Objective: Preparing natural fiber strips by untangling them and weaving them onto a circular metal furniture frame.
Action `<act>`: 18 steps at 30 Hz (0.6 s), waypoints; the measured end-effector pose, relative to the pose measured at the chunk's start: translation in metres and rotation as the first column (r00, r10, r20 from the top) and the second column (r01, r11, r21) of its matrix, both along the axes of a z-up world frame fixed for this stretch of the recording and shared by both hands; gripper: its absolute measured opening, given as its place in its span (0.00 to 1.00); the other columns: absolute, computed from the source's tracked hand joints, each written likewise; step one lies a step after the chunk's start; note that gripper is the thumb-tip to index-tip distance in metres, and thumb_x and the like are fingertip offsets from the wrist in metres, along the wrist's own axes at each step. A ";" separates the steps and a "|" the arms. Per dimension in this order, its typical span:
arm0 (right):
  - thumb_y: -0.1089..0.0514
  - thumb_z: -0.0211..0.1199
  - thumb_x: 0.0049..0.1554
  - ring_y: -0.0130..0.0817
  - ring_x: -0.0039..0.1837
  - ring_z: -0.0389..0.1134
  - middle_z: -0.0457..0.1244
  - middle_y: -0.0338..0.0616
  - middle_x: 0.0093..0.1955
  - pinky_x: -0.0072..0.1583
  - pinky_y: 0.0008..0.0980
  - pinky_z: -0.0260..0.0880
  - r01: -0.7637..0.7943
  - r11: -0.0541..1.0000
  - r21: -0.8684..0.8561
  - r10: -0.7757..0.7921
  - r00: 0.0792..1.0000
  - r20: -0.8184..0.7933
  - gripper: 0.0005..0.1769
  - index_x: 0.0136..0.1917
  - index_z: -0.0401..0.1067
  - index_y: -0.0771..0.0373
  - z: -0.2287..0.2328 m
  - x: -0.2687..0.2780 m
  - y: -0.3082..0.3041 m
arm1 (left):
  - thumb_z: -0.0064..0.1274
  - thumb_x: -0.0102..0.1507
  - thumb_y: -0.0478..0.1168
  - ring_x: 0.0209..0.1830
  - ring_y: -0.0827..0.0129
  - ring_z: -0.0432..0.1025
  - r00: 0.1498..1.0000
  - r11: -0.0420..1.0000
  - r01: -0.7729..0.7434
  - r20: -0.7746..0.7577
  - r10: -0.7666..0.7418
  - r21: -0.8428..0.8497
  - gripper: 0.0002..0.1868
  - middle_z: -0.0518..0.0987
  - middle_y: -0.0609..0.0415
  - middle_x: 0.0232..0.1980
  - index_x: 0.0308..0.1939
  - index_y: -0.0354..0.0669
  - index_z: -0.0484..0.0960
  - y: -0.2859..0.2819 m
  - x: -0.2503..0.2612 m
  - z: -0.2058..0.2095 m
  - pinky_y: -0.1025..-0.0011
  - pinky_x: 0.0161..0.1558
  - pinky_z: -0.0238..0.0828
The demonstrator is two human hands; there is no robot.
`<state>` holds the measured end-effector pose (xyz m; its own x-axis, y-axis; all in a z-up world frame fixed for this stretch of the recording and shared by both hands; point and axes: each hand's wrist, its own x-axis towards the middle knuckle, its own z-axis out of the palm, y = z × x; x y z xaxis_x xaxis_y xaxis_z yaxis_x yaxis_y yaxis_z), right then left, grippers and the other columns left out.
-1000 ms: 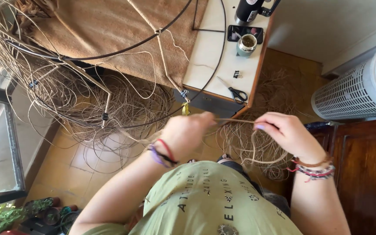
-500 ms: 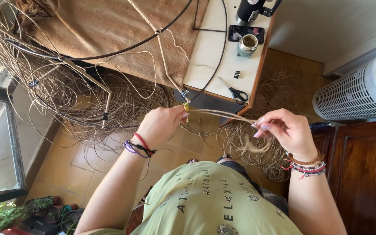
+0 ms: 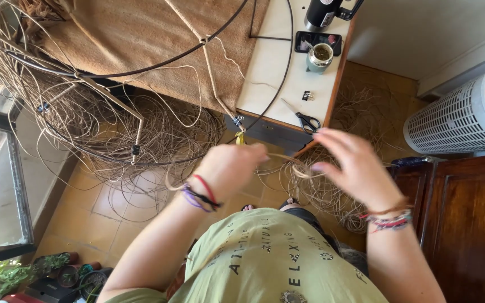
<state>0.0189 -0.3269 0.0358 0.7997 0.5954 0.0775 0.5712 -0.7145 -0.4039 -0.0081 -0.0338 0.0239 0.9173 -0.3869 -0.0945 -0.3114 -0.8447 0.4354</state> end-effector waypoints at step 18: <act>0.60 0.57 0.64 0.42 0.48 0.77 0.74 0.46 0.41 0.57 0.40 0.76 0.218 0.976 -0.013 -0.214 0.942 -0.260 0.09 0.46 0.78 0.59 0.006 0.000 -0.037 | 0.36 0.71 0.56 0.35 0.51 0.82 0.958 0.902 -0.250 -0.043 0.282 0.352 0.12 0.84 0.59 0.32 0.46 0.68 0.77 0.089 -0.007 -0.024 0.54 0.40 0.81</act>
